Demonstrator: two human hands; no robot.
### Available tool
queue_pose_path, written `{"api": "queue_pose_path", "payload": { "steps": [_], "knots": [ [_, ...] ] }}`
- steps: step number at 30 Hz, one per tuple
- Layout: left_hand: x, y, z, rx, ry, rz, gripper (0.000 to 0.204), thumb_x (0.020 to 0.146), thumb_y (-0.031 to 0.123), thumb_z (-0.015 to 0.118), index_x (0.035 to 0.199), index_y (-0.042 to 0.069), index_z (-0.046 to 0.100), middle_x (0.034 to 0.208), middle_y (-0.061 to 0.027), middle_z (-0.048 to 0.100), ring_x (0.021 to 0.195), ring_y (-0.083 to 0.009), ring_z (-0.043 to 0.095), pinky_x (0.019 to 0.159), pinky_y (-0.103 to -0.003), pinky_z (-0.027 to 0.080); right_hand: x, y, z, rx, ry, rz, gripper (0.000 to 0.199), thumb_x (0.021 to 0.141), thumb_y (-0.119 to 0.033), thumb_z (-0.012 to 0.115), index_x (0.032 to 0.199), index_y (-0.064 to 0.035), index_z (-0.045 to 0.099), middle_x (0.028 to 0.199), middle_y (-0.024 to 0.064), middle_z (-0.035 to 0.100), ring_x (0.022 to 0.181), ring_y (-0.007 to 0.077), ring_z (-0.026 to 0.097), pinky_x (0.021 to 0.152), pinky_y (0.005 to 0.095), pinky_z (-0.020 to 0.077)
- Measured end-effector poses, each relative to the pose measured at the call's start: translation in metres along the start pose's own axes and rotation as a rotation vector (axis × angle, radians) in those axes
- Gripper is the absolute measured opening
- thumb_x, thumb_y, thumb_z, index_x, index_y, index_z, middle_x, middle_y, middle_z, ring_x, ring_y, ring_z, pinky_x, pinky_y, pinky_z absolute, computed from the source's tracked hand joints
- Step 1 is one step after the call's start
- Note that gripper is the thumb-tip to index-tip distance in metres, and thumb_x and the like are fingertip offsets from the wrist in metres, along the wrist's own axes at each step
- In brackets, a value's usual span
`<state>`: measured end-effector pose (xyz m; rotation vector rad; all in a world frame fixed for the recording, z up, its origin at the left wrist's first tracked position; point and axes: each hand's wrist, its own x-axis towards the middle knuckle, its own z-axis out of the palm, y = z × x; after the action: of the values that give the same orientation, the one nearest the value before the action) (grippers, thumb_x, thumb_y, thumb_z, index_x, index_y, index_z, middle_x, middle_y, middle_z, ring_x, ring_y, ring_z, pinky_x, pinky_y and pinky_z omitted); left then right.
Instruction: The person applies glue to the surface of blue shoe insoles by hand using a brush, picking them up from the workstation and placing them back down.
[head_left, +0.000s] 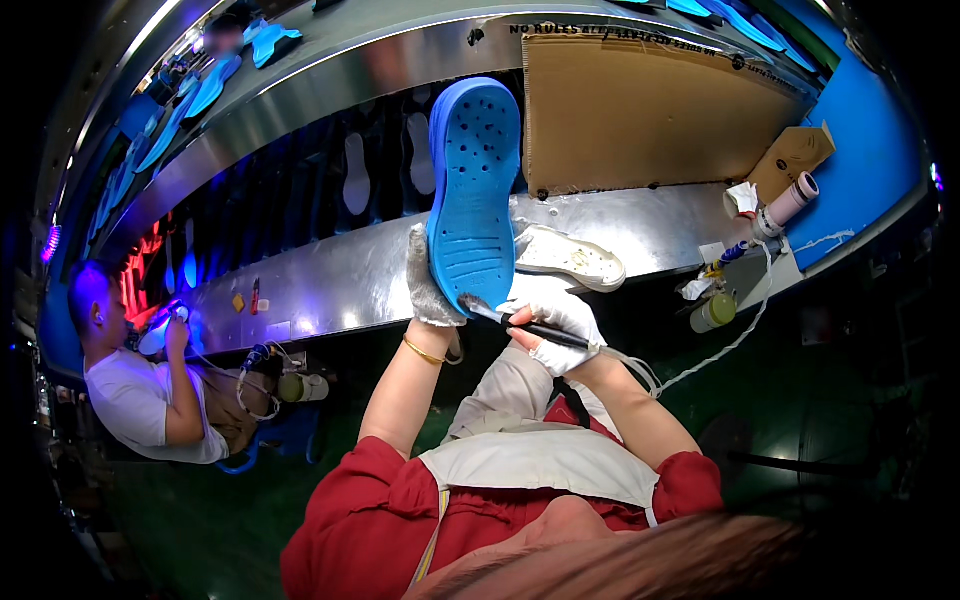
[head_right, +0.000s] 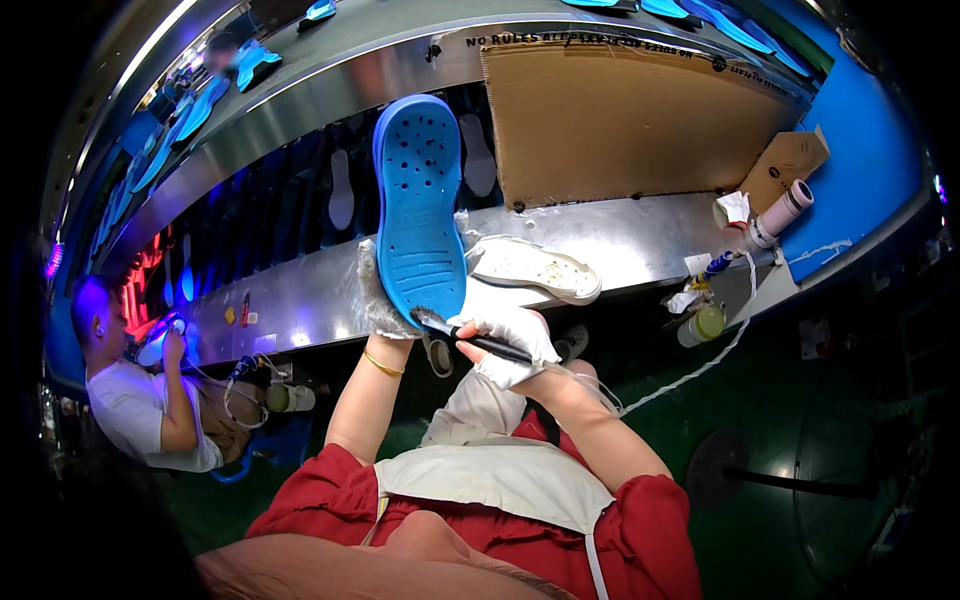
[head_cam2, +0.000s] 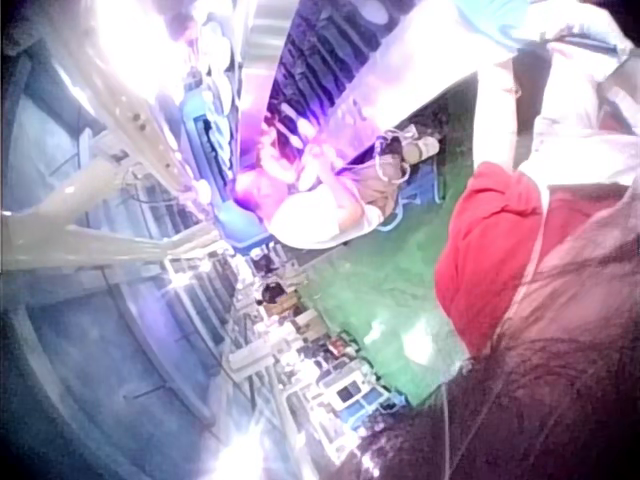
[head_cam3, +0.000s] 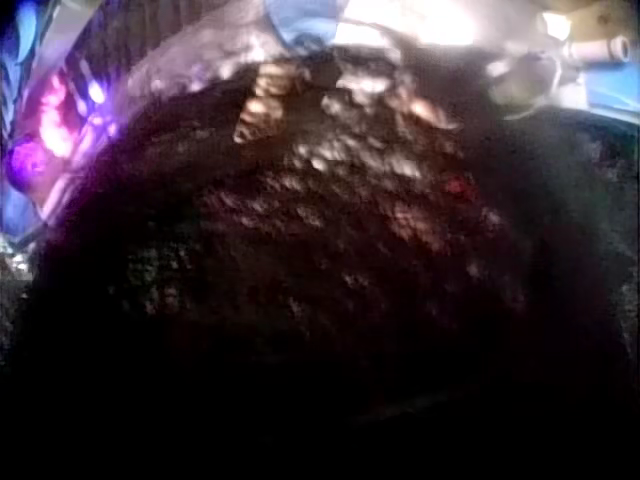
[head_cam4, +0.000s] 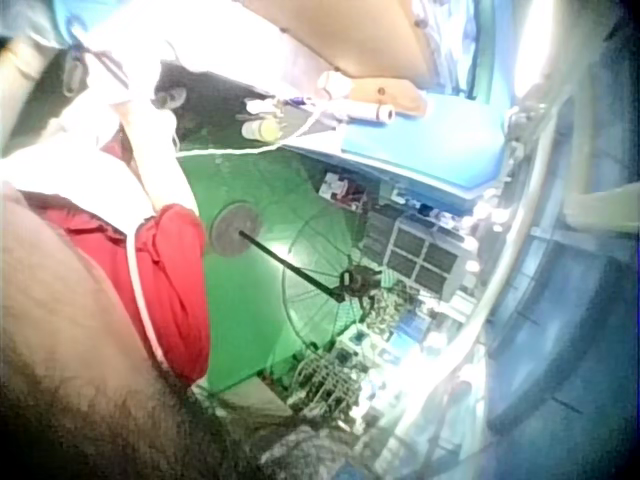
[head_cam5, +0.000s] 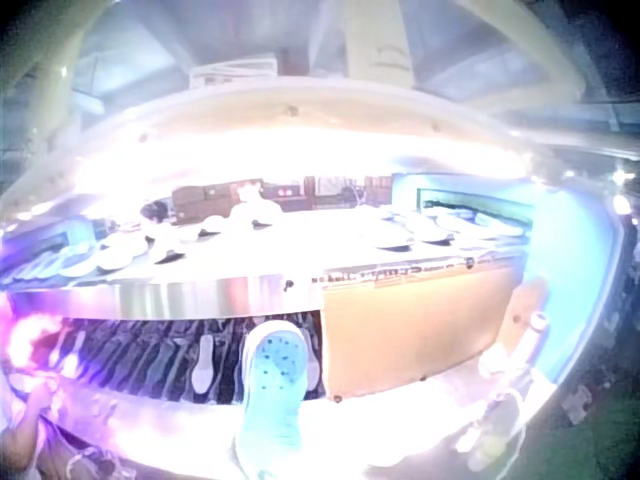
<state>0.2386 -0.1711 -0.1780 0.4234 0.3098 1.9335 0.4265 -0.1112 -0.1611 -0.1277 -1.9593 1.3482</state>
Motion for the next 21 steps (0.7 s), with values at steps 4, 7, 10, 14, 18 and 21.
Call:
{"api": "queue_pose_path", "payload": {
  "steps": [4, 7, 10, 14, 18, 21],
  "knots": [
    [0.002, 0.008, 0.004, -0.054, 0.025, -0.050, 0.072, 0.086, 0.059, 0.049, 0.133, 0.005, 0.044, 0.131, -0.0163, 0.050, 0.116, -0.0316, 0.051, 0.100, -0.045, 0.040, 0.001, -0.005, -0.012, 0.381, -0.133, 0.479, 0.009, 0.078, -0.004, 0.069, 0.085, -0.0013, 0.064, 0.076, 0.0037, 0.063, 0.068, 0.0090, 0.057, 0.063, 0.0244, 0.0473],
    [0.001, 0.014, 0.015, -0.052, -0.037, -0.115, 0.071, 0.086, 0.057, 0.048, 0.133, 0.005, 0.044, 0.132, -0.0167, 0.048, 0.118, -0.0326, 0.049, 0.102, -0.047, 0.038, 0.000, -0.003, -0.026, 0.509, -0.254, 0.512, 0.009, 0.078, -0.006, 0.068, 0.084, -0.0002, 0.064, 0.079, 0.0048, 0.064, 0.071, 0.0098, 0.057, 0.065, 0.0240, 0.0464],
    [0.005, 0.017, 0.038, -0.141, -0.162, -0.201, 0.077, 0.086, 0.059, 0.047, 0.136, 0.002, 0.039, 0.136, -0.0201, 0.043, 0.121, -0.0361, 0.047, 0.104, -0.052, 0.034, 0.006, -0.017, -0.029, 0.514, -0.121, 0.428, 0.010, 0.075, -0.002, 0.071, 0.082, -0.0016, 0.065, 0.084, 0.0050, 0.065, 0.079, 0.0113, 0.059, 0.073, 0.0259, 0.0481],
    [0.008, 0.019, 0.054, -0.196, -0.229, -0.294, 0.084, 0.084, 0.061, 0.046, 0.139, -0.001, 0.032, 0.136, -0.0253, 0.040, 0.122, -0.0412, 0.044, 0.103, -0.054, 0.035, 0.022, -0.008, -0.018, -0.014, -0.112, -0.109, 0.021, 0.068, 0.008, 0.070, 0.083, -0.0052, 0.065, 0.094, 0.0111, 0.066, 0.085, 0.0208, 0.063, 0.076, 0.0306, 0.0505],
    [0.018, 0.027, 0.051, -0.208, -0.189, -0.359, 0.078, 0.088, 0.055, 0.045, 0.137, -0.004, 0.033, 0.133, -0.0284, 0.041, 0.119, -0.0429, 0.046, 0.100, -0.054, 0.039, 0.025, -0.006, -0.018, -0.094, -0.216, -0.152, 0.021, 0.067, 0.010, 0.067, 0.082, -0.0048, 0.065, 0.093, 0.0112, 0.064, 0.081, 0.0220, 0.063, 0.073, 0.0307, 0.0513],
    [0.021, 0.031, 0.048, -0.041, -0.049, -0.348, 0.071, 0.090, 0.049, 0.045, 0.135, -0.006, 0.035, 0.130, -0.0295, 0.045, 0.116, -0.0434, 0.050, 0.098, -0.053, 0.041, 0.026, -0.007, -0.017, -0.069, -0.298, -0.030, 0.019, 0.068, 0.009, 0.066, 0.081, -0.0043, 0.064, 0.088, 0.0087, 0.063, 0.077, 0.0201, 0.062, 0.073, 0.0301, 0.0510]
  ]
}}
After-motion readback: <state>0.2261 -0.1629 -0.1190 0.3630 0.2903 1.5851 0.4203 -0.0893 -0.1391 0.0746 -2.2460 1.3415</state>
